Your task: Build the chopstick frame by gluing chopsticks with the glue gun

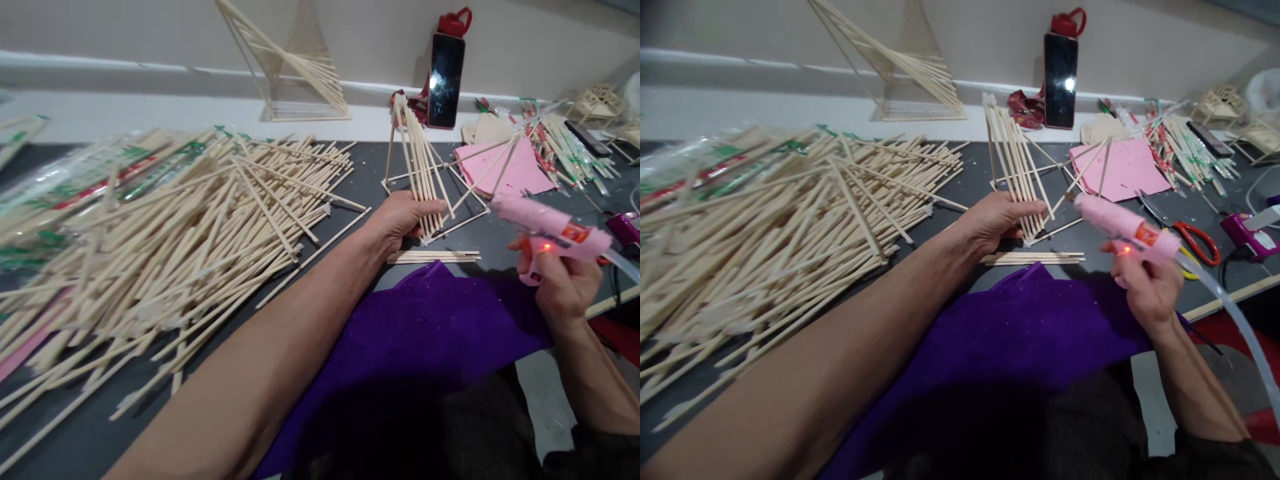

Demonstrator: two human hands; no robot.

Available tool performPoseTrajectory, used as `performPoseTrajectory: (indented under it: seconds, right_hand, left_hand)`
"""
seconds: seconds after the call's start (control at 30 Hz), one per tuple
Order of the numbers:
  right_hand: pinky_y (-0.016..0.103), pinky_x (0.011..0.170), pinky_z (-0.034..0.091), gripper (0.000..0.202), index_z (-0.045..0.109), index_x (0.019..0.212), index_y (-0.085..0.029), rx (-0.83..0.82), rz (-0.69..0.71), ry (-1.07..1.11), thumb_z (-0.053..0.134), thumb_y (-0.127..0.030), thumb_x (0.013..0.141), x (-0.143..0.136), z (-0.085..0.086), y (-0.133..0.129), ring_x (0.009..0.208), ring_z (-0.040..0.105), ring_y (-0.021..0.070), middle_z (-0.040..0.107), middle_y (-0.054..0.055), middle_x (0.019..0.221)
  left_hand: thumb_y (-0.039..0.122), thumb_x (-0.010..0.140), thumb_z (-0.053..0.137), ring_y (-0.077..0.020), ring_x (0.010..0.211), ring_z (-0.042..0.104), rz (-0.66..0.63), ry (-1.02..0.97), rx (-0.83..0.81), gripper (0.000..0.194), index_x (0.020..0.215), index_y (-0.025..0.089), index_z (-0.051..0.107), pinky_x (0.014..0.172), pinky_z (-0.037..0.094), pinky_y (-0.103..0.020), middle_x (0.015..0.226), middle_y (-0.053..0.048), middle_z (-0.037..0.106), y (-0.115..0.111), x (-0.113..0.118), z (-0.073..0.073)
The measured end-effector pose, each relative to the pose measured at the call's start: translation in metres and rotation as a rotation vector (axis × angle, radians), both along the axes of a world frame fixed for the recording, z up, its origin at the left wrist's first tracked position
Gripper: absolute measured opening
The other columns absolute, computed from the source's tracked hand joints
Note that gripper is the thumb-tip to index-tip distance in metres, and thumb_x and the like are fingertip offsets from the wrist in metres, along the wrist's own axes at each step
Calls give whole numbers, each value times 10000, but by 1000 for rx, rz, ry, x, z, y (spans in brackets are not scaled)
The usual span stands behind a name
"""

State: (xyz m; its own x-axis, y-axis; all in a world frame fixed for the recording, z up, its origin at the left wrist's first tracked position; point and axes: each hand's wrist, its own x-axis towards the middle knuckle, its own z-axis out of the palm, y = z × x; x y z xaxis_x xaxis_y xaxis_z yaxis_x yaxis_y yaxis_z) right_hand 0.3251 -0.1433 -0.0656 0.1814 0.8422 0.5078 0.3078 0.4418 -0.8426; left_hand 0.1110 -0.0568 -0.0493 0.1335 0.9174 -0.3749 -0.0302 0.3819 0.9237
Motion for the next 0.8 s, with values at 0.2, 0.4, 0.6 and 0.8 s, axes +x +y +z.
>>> performPoseTrajectory:
  seconds: [0.2,0.4,0.6,0.8]
  right_hand:
    - [215,345,346,179,660,863,-126,-19,-56,495,581,-282,827,8,14,23,408,529,105,722,69,728]
    - [181,380,400,230,631,936,-158,-354,41,598,523,-346,859,35,22,53,388,453,61,691,35,730]
    - [192,391,402,300,624,959,-157,-433,178,530,439,-381,889,39,48,86,440,486,85,677,43,730]
    - [177,467,464,158,615,810,-140,-549,117,450,469,-134,750,42,43,127,474,527,87,614,14,603]
  left_hand:
    - [218,742,715,-95,537,523,-7,5,-2,109,692,142,655,461,323,-211,695,-53,662,1,0,-2]
    - [214,737,714,-95,525,527,-9,10,-11,101,697,145,650,455,317,-209,674,-44,659,1,0,-1]
    - [196,755,707,-81,514,524,-8,8,-11,109,683,132,659,461,323,-193,621,-17,635,0,-1,1]
    - [191,744,703,-82,500,516,-3,12,-29,106,672,140,644,461,323,-196,603,-5,629,0,0,3]
